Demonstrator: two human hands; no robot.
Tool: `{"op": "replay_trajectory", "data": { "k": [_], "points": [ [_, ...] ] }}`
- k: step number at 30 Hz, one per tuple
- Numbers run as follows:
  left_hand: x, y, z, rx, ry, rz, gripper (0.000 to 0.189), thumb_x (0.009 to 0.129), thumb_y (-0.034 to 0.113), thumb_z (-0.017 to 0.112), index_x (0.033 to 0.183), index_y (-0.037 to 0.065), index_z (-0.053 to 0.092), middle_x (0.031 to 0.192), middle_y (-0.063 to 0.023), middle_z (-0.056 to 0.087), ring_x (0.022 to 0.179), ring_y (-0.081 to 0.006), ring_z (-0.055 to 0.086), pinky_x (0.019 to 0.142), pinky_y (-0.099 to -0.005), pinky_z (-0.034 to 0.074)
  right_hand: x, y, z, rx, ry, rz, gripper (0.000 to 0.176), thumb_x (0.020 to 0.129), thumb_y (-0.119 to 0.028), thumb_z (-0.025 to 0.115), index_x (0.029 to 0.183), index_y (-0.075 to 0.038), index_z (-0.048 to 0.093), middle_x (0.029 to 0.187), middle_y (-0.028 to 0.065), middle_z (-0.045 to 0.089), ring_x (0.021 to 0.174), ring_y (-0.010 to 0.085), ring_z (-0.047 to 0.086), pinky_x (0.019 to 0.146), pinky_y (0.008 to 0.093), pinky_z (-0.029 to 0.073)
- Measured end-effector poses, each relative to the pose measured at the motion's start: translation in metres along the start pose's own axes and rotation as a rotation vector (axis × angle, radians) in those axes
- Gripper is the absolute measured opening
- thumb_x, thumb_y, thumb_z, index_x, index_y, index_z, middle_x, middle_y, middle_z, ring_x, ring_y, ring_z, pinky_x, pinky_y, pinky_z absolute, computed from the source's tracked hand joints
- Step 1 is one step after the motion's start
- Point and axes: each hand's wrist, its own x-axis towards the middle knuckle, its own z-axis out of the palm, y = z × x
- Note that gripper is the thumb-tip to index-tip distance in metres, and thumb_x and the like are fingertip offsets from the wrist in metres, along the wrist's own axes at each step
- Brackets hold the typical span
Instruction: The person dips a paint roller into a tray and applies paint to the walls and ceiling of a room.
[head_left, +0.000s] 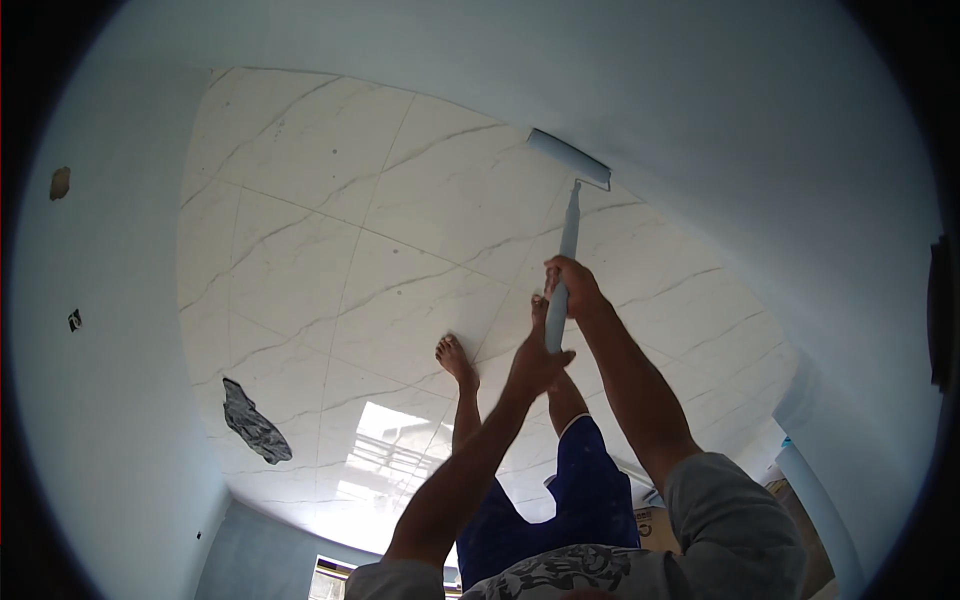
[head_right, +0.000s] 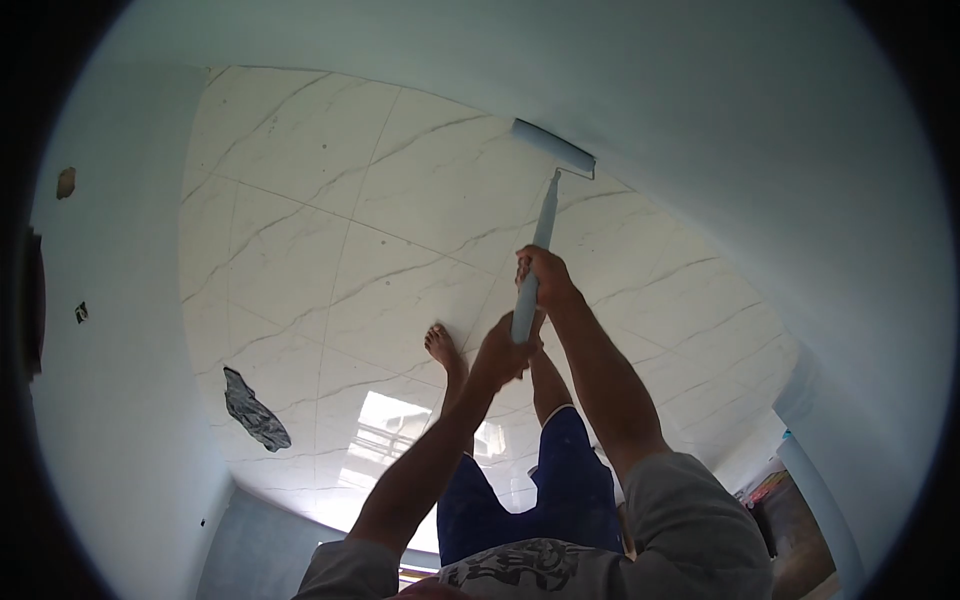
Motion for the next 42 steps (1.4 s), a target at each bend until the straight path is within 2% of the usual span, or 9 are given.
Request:
{"op": "replay_trajectory", "data": {
  "k": [5,7,12,13,25,30,32,33,42],
  "points": [
    [-0.131,0.1,0.01,-0.061,-0.177,-0.414,0.069,0.082,0.018,0.069,0.142,0.008,0.038,0.102,-0.0196,0.064,0.087,-0.0279,0.067,0.076,-0.0385,0.054,-0.124,0.023,-0.021,-0.03,-0.1,-0.095,0.017,0.086,-0.012,0.061,0.074,-0.004,0.054,0.052,0.0055,0.046,0.041,0.0173,0.047,0.043,0.0319,0.043],
    [-0.188,0.116,0.019,0.059,-0.154,-0.289,0.075,0.083,0.023,0.07,0.145,0.005,0.032,0.11,-0.0241,0.064,0.105,-0.0357,0.064,0.091,-0.0444,0.049,-0.199,0.03,-0.015,-0.024,-0.029,-0.117,0.013,0.086,-0.012,0.062,0.078,-0.005,0.054,0.056,0.0048,0.049,0.042,0.0177,0.049,0.043,0.0321,0.044],
    [-0.271,0.158,0.023,-0.078,-0.296,-0.382,0.082,0.084,0.024,0.07,0.148,0.003,0.023,0.117,-0.0299,0.06,0.111,-0.0426,0.06,0.093,-0.0456,0.048,-0.308,0.039,-0.005,-0.064,0.056,-0.127,0.015,0.083,-0.008,0.063,0.076,-0.008,0.05,0.056,0.0024,0.044,0.044,0.0144,0.047,0.042,0.0307,0.042],
    [-0.271,0.153,0.029,-0.058,-0.225,-0.359,0.081,0.082,0.019,0.073,0.147,0.001,0.028,0.096,-0.0136,0.063,0.093,-0.0224,0.065,0.086,-0.037,0.051,-0.305,0.038,-0.005,-0.064,0.047,-0.121,0.016,0.083,-0.008,0.064,0.076,-0.008,0.049,0.057,0.0015,0.044,0.043,0.0139,0.046,0.041,0.0299,0.041],
    [-0.088,0.078,0.01,-0.157,-0.137,-0.273,0.069,0.08,0.008,0.067,0.142,0.002,0.036,0.079,-0.0081,0.061,0.056,-0.0158,0.06,0.049,-0.0295,0.049,-0.084,0.015,-0.018,0.006,-0.039,-0.041,0.02,0.083,-0.009,0.062,0.068,-0.007,0.049,0.054,0.004,0.046,0.044,0.0151,0.048,0.041,0.0308,0.04],
    [-0.148,0.103,0.023,-0.139,-0.122,-0.303,0.071,0.081,0.008,0.067,0.144,0.004,0.033,0.087,-0.0128,0.063,0.063,-0.0169,0.062,0.055,-0.0326,0.051,-0.155,0.017,-0.015,-0.033,-0.075,-0.098,0.017,0.084,-0.01,0.063,0.073,-0.007,0.051,0.057,0.0022,0.046,0.045,0.0135,0.047,0.043,0.0296,0.041],
    [-0.188,0.102,0.034,0.054,-0.068,-0.153,0.073,0.082,0.015,0.068,0.144,0.003,0.032,0.096,-0.0169,0.065,0.085,-0.0303,0.068,0.076,-0.041,0.053,-0.2,0.024,-0.013,-0.041,-0.032,-0.12,0.013,0.084,-0.009,0.063,0.078,-0.007,0.052,0.06,0.0016,0.046,0.045,0.0137,0.047,0.044,0.03,0.041],
    [-0.203,0.135,0.024,0.008,-0.19,-0.302,0.079,0.083,0.02,0.068,0.147,0.006,0.023,0.117,-0.0349,0.058,0.111,-0.0494,0.057,0.094,-0.0503,0.047,-0.22,0.028,-0.017,-0.035,-0.035,-0.122,0.012,0.084,-0.009,0.063,0.08,-0.007,0.052,0.061,0.0015,0.046,0.045,0.0137,0.048,0.044,0.0303,0.042],
    [-0.232,0.124,0.04,-0.026,-0.194,-0.226,0.078,0.085,0.02,0.066,0.147,0.004,0.021,0.112,-0.0362,0.058,0.105,-0.0508,0.059,0.09,-0.053,0.047,-0.247,0.034,-0.028,-0.055,-0.03,-0.127,0.01,0.084,-0.008,0.061,0.084,-0.012,0.052,0.063,-0.001,0.046,0.046,0.0112,0.045,0.044,0.0291,0.041]
  ]
}}
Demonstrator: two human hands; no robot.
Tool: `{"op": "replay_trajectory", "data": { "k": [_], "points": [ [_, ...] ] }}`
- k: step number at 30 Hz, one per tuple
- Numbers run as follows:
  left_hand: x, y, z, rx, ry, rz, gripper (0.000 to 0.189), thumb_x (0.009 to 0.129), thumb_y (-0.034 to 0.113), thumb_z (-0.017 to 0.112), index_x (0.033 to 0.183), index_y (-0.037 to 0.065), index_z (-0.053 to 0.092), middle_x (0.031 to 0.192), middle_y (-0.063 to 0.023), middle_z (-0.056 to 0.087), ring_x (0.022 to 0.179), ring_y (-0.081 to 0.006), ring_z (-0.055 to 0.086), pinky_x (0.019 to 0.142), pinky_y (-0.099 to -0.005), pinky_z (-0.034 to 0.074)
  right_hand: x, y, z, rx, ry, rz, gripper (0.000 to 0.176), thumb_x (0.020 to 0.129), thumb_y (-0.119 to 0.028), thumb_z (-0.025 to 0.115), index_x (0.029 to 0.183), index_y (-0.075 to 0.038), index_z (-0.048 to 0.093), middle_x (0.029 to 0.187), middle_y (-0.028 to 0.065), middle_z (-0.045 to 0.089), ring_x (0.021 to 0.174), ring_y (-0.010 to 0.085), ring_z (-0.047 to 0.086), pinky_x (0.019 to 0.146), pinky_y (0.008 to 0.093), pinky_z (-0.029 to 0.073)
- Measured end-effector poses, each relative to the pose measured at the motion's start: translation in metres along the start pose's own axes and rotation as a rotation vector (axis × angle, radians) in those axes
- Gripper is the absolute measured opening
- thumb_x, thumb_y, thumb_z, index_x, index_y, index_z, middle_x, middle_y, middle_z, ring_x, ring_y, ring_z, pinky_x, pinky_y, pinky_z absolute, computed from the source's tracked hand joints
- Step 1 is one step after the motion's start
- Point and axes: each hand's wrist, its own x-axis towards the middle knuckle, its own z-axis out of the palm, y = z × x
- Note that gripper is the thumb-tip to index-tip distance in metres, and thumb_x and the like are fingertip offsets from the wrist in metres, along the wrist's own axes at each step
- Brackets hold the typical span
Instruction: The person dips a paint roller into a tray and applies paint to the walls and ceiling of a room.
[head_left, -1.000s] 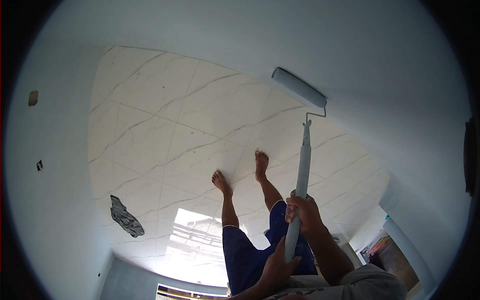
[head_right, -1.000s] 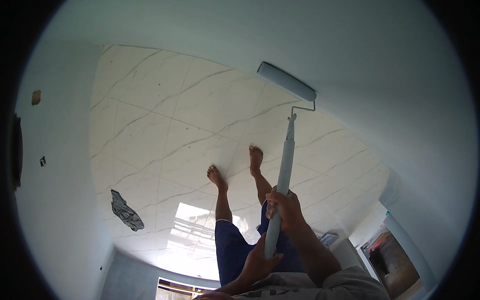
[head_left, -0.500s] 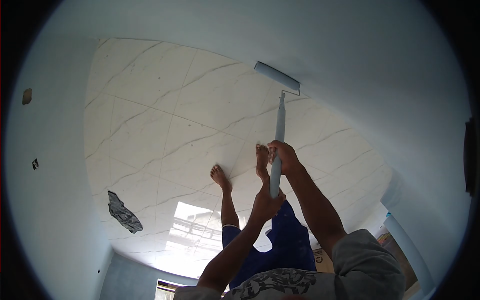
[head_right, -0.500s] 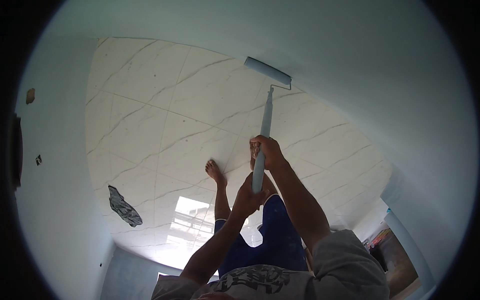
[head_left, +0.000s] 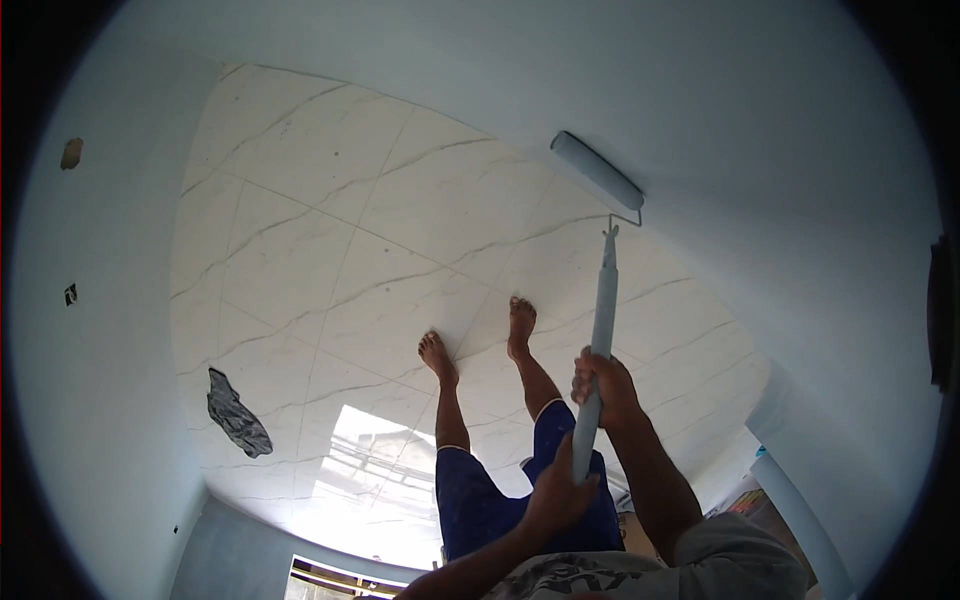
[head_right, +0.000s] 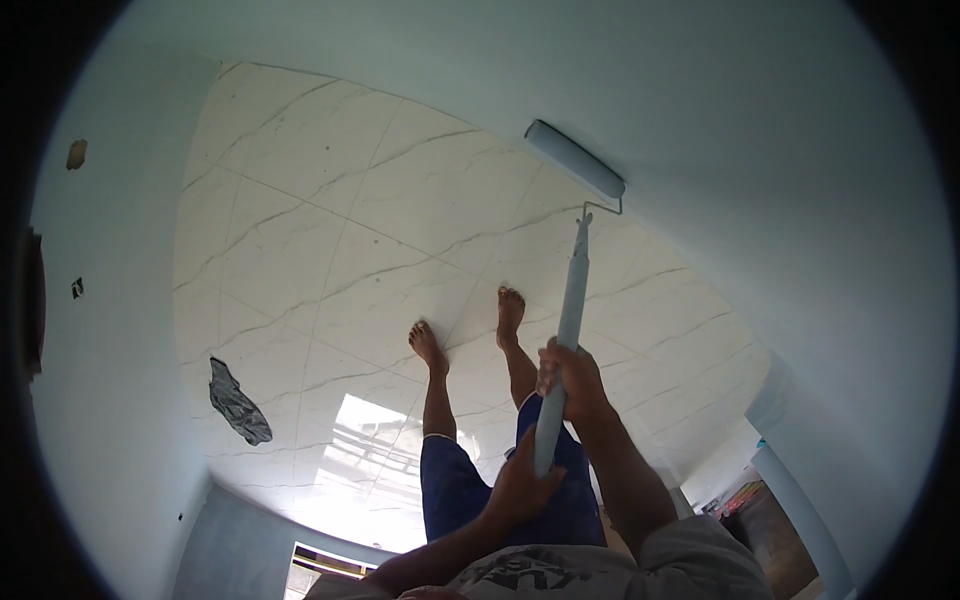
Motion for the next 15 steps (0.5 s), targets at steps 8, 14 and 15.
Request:
{"op": "replay_trajectory", "data": {
  "k": [8,14,15],
  "points": [
    [0.207,-0.052,-0.061,0.008,0.226,0.207,0.07,0.074,0.007,0.068,0.135,-0.002,0.035,0.102,-0.0243,0.06,0.069,-0.0318,0.067,0.062,-0.0401,0.054,0.242,-0.001,-0.002,-0.012,-0.077,0.113,0.021,0.084,-0.011,0.063,0.069,-0.009,0.049,0.053,0.0015,0.044,0.044,0.0131,0.045,0.044,0.0266,0.04],
    [0.241,-0.035,-0.091,-0.08,0.217,0.083,0.069,0.073,0.013,0.069,0.134,-0.003,0.043,0.103,-0.0263,0.064,0.094,-0.0359,0.066,0.083,-0.0422,0.051,0.285,-0.017,0.027,0.018,-0.006,0.221,0.027,0.083,-0.012,0.063,0.063,-0.011,0.046,0.052,0.0023,0.043,0.043,0.0152,0.044,0.044,0.0294,0.04],
    [0.235,-0.032,-0.09,-0.058,0.242,0.109,0.069,0.073,0.013,0.068,0.135,-0.003,0.043,0.104,-0.0276,0.064,0.095,-0.0362,0.066,0.083,-0.042,0.051,0.279,-0.016,0.024,0.017,-0.002,0.218,0.027,0.083,-0.012,0.063,0.063,-0.011,0.046,0.052,0.0023,0.043,0.043,0.0152,0.044,0.044,0.0294,0.04]
  ]
}}
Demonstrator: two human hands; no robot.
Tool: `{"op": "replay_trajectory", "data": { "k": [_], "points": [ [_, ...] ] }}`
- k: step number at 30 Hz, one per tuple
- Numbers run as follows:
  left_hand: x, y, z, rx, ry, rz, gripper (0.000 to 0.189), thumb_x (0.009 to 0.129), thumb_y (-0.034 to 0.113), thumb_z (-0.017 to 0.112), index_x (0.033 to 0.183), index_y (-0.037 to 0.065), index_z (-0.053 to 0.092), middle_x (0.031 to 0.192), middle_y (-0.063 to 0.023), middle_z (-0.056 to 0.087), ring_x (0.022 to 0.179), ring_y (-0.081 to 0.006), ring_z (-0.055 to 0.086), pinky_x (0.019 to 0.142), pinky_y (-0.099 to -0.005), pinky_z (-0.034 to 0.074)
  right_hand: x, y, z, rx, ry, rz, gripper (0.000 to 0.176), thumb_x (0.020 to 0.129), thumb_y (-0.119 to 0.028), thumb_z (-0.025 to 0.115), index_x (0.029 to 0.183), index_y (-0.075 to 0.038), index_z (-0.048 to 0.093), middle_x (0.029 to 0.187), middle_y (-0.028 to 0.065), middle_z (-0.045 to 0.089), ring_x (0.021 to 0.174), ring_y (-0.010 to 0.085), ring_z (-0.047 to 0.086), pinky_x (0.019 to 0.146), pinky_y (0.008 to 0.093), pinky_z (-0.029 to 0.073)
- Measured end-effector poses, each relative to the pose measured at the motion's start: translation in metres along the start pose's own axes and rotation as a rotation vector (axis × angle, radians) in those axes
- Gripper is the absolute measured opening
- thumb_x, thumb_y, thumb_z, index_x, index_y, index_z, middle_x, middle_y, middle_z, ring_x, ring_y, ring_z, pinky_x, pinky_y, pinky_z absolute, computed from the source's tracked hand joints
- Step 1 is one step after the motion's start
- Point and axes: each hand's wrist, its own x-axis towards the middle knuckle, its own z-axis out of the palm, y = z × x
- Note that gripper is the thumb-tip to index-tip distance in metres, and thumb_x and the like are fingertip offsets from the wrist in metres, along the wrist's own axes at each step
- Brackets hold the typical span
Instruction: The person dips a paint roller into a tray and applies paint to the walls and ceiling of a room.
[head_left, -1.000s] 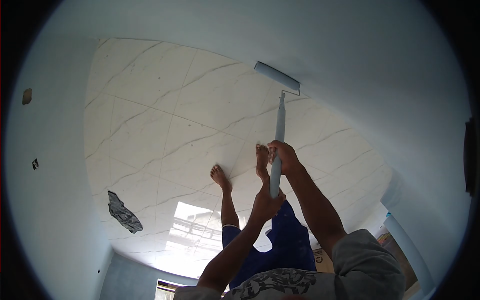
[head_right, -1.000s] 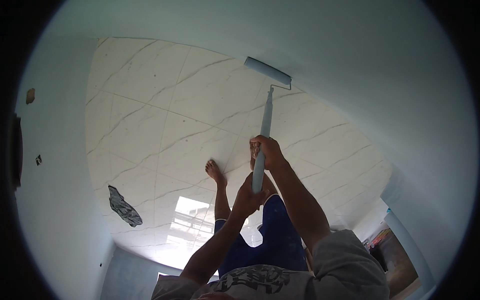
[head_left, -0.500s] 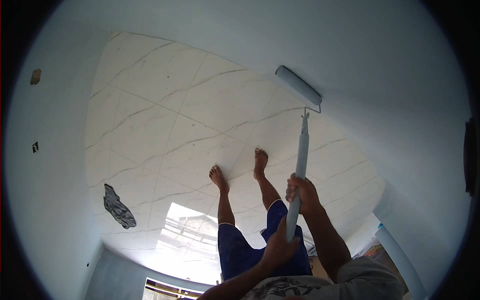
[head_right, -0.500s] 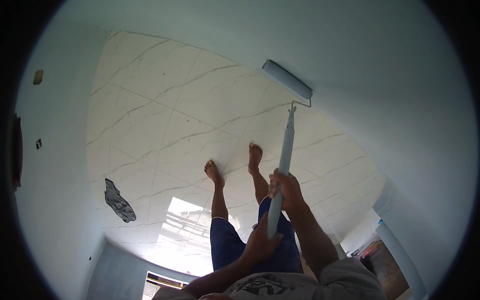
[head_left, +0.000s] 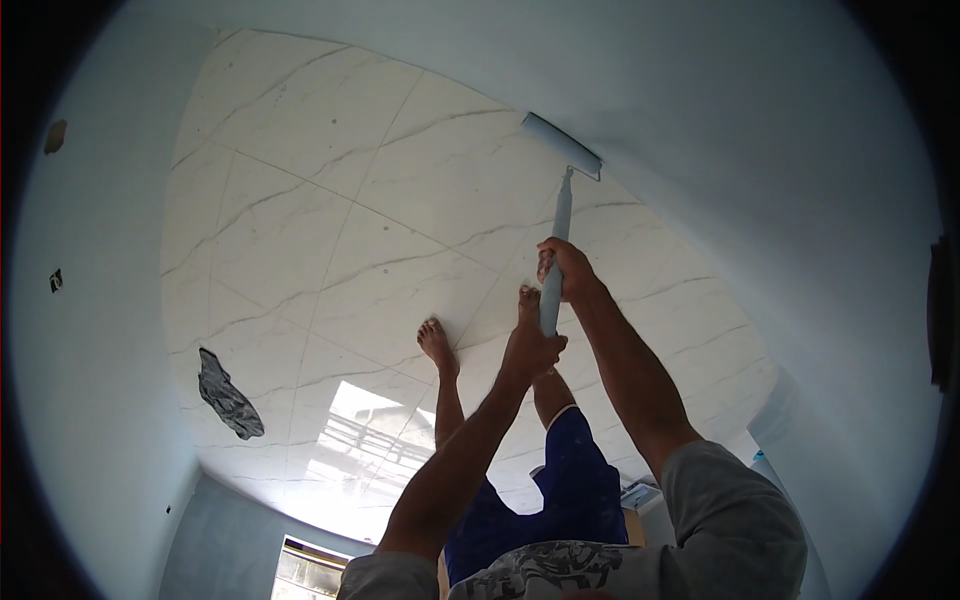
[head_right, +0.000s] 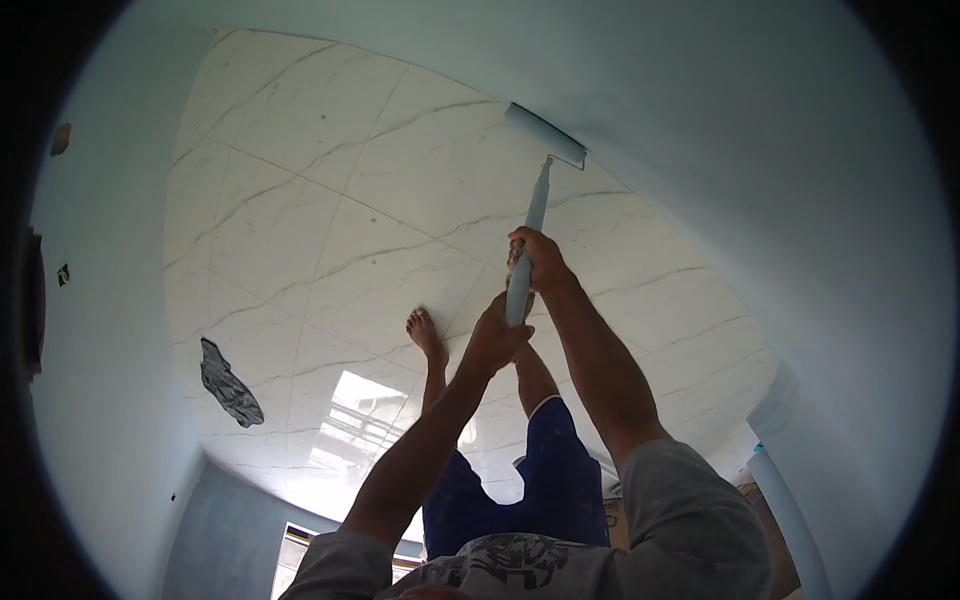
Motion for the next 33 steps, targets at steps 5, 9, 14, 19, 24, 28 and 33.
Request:
{"op": "replay_trajectory", "data": {
  "k": [5,9,14,19,24,28,33],
  "points": [
    [-0.105,0.042,0.001,0.067,-0.098,-0.166,0.074,0.077,0.015,0.068,0.142,0.001,0.035,0.105,-0.0277,0.064,0.096,-0.0383,0.066,0.084,-0.0437,0.051,-0.114,0.036,0.003,-0.042,-0.165,-0.112,0.025,0.084,-0.013,0.062,0.063,-0.008,0.049,0.048,0.0047,0.042,0.038,0.0185,0.042,0.042,0.0323,0.041],
    [-0.136,0.011,0.006,0.169,0.001,0.044,0.074,0.078,0.012,0.066,0.144,0.003,0.033,0.091,-0.0201,0.066,0.072,-0.0309,0.069,0.068,-0.04,0.055,-0.145,0.059,0.003,0.018,-0.108,-0.115,0.012,0.085,-0.01,0.061,0.079,-0.012,0.051,0.061,-0.0038,0.044,0.046,0.01,0.045,0.044,0.0274,0.039],
    [-0.05,-0.012,-0.007,0.063,-0.123,-0.079,0.09,0.077,0.014,0.067,0.151,0.007,0.017,0.108,-0.0297,0.064,0.1,-0.0455,0.064,0.085,-0.0488,0.051,-0.059,0.033,0.009,-0.059,-0.09,-0.135,0.022,0.082,-0.008,0.063,0.067,-0.009,0.048,0.053,0.0017,0.044,0.043,0.0149,0.044,0.044,0.0292,0.042],
    [0.009,0.01,-0.026,-0.017,-0.168,-0.165,0.1,0.073,0.007,0.066,0.154,0.01,0.007,0.095,-0.024,0.066,0.082,-0.0399,0.068,0.074,-0.0453,0.055,0.005,0.009,0.018,0.007,-0.056,-0.039,0.023,0.083,-0.009,0.063,0.065,-0.009,0.047,0.053,0.0021,0.044,0.043,0.0151,0.043,0.045,0.0292,0.042],
    [-0.06,0.009,-0.006,-0.045,-0.048,0.038,0.077,0.076,0.009,0.065,0.145,0.005,0.03,0.089,-0.0165,0.063,0.062,-0.0267,0.064,0.056,-0.037,0.052,-0.079,0.023,0.02,-0.059,-0.085,-0.096,0.02,0.083,-0.007,0.061,0.067,-0.009,0.049,0.053,0.0017,0.044,0.043,0.0144,0.044,0.044,0.0283,0.041],
    [-0.173,0.052,0.009,-0.019,-0.072,-0.036,0.072,0.078,0.007,0.066,0.143,0.004,0.034,0.084,-0.0087,0.06,0.063,-0.0162,0.061,0.055,-0.0301,0.052,-0.185,0.048,0.013,-0.065,-0.043,-0.166,0.017,0.085,-0.009,0.062,0.074,-0.01,0.05,0.057,-0.0006,0.045,0.045,0.0122,0.046,0.043,0.0294,0.04],
    [-0.282,0.101,0.006,-0.064,-0.155,-0.134,0.075,0.08,0.006,0.067,0.146,0.005,0.03,0.084,-0.0064,0.059,0.068,-0.0149,0.061,0.059,-0.029,0.052,-0.315,0.072,0.028,-0.073,-0.025,-0.182,0.013,0.084,-0.008,0.062,0.079,-0.009,0.05,0.063,0.001,0.046,0.045,0.0123,0.046,0.044,0.0297,0.042]
  ]
}}
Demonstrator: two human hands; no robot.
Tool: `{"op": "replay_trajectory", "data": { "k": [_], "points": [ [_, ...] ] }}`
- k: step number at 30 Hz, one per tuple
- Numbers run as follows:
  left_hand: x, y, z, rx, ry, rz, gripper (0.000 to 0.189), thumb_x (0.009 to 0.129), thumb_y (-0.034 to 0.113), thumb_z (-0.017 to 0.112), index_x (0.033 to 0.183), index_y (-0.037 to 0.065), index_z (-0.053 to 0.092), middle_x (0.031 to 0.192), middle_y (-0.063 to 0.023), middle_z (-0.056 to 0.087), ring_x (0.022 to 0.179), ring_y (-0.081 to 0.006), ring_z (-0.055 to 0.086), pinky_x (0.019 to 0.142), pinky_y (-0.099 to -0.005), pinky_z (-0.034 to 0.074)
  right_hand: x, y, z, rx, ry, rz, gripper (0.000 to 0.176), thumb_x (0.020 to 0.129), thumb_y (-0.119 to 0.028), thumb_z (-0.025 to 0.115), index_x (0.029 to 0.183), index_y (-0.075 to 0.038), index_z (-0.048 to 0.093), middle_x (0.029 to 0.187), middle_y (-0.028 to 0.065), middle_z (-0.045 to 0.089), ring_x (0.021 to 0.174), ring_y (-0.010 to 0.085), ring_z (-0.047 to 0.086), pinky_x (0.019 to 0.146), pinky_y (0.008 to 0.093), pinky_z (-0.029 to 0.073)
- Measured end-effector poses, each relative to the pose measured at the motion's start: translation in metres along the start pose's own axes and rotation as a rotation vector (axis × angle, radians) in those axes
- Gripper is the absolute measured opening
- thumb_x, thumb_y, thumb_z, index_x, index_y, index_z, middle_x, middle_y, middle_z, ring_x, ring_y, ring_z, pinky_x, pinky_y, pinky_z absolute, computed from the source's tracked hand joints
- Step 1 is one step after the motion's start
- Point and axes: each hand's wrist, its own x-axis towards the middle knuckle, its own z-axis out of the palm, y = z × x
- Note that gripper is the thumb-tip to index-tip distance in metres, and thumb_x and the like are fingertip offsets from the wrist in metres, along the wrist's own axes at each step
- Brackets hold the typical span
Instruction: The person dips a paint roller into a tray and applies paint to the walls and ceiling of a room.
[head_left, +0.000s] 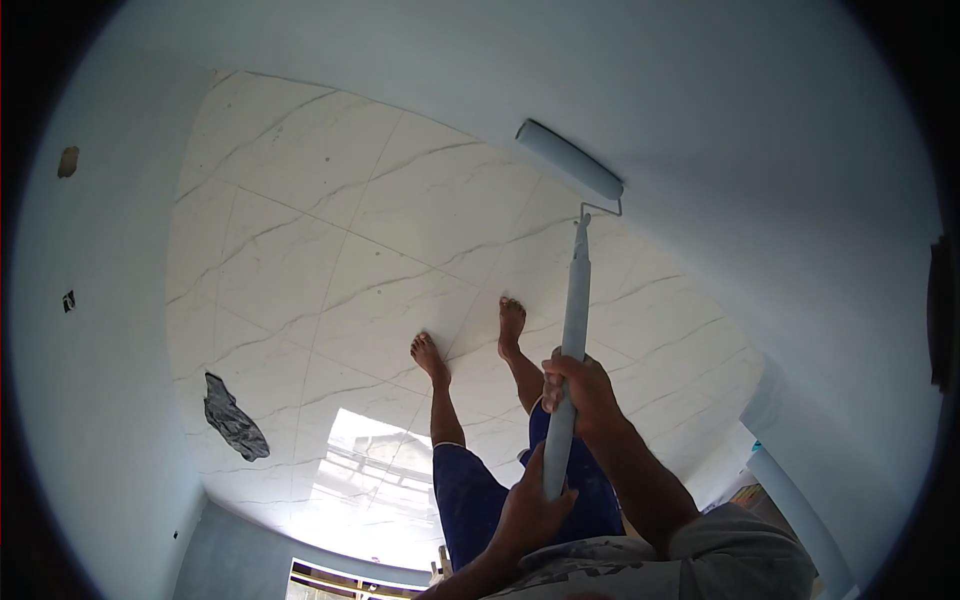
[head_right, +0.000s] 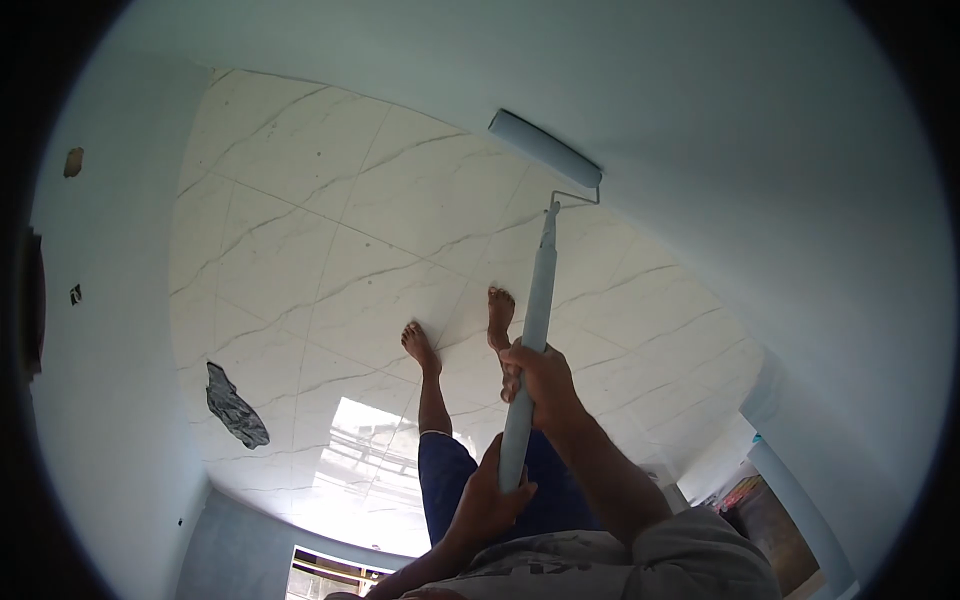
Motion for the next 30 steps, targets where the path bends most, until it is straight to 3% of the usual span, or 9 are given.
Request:
{"op": "replay_trajectory", "data": {
  "k": [4,8,11,14,18,25,27,28,30],
  "points": [
    [0.011,-0.015,-0.008,0.007,0.003,0.006,0.076,0.081,0.003,0.066,0.147,0.004,0.028,0.085,-0.0052,0.058,0.066,-0.0138,0.06,0.057,-0.0284,0.052,0.007,0.007,0.006,-0.028,0.072,-0.007,0.013,0.083,-0.008,0.063,0.078,-0.008,0.05,0.062,0.0021,0.046,0.046,0.0133,0.047,0.044,0.0299,0.042],
    [0.097,-0.018,-0.04,-0.096,0.008,0.036,0.075,0.08,0.0,0.065,0.146,0.004,0.031,0.081,-0.0045,0.057,0.061,-0.0115,0.059,0.051,-0.026,0.05,0.119,0.013,0.0,-0.05,0.038,-0.026,0.014,0.08,-0.007,0.064,0.074,-0.007,0.052,0.057,0.0028,0.046,0.044,0.0146,0.047,0.044,0.0319,0.043],
    [0.188,-0.07,-0.049,-0.054,0.072,0.188,0.07,0.08,-0.002,0.064,0.144,0.005,0.037,0.079,-0.0044,0.057,0.053,-0.0108,0.056,0.042,-0.0254,0.046,0.212,0.013,-0.016,-0.033,-0.038,-0.012,0.018,0.081,-0.006,0.064,0.069,-0.007,0.05,0.053,0.0036,0.045,0.043,0.0156,0.046,0.043,0.0317,0.041],
    [0.234,-0.06,-0.057,-0.097,0.077,0.156,0.066,0.078,-0.002,0.062,0.14,-0.002,0.039,0.076,-0.0059,0.057,0.049,-0.0109,0.054,0.04,-0.0253,0.044,0.254,-0.001,-0.011,-0.006,0.022,0.033,0.019,0.081,-0.006,0.064,0.068,-0.007,0.05,0.052,0.0036,0.045,0.042,0.0161,0.045,0.043,0.0317,0.041],
    [0.211,-0.056,-0.055,-0.135,0.044,0.126,0.064,0.079,-0.001,0.062,0.139,-0.002,0.039,0.076,-0.0062,0.058,0.051,-0.0109,0.055,0.04,-0.0254,0.044,0.232,0.001,-0.006,0.02,0.05,0.025,0.018,0.081,-0.007,0.065,0.07,-0.007,0.05,0.052,0.0032,0.045,0.041,0.0163,0.045,0.043,0.0315,0.041],
    [0.019,-0.008,-0.024,-0.038,0.025,0.067,0.073,0.083,0.006,0.065,0.146,0.001,0.029,0.084,-0.0065,0.059,0.068,-0.0144,0.061,0.059,-0.0289,0.051,0.024,0.009,0.016,-0.04,0.014,-0.032,0.013,0.085,-0.011,0.063,0.08,-0.008,0.051,0.057,0.0024,0.046,0.044,0.0132,0.047,0.043,0.0298,0.042],
    [-0.005,-0.001,-0.022,-0.02,-0.048,-0.092,0.073,0.082,0.011,0.066,0.145,0.003,0.03,0.098,-0.0163,0.064,0.092,-0.03,0.066,0.087,-0.0416,0.05,0.005,0.012,0.016,-0.044,0.028,-0.018,0.013,0.085,-0.011,0.063,0.081,-0.008,0.051,0.057,0.002,0.046,0.044,0.0132,0.047,0.043,0.0299,0.042],
    [0.002,-0.005,-0.024,-0.024,-0.045,-0.092,0.073,0.082,0.011,0.066,0.145,0.003,0.03,0.098,-0.0163,0.064,0.092,-0.03,0.066,0.087,-0.0416,0.05,0.005,0.013,0.016,-0.041,0.044,-0.007,0.012,0.085,-0.011,0.063,0.082,-0.009,0.051,0.058,0.0016,0.045,0.044,0.0131,0.047,0.043,0.0299,0.042],
    [0.027,-0.025,-0.022,-0.031,0.028,0.065,0.076,0.081,0.006,0.066,0.147,0.001,0.028,0.083,-0.0063,0.059,0.07,-0.0147,0.062,0.061,-0.0289,0.052,0.036,0.016,0.009,-0.036,0.015,-0.012,0.013,0.085,-0.01,0.063,0.081,-0.009,0.051,0.058,0.0014,0.045,0.044,0.0135,0.047,0.043,0.0298,0.041]
  ]
}}
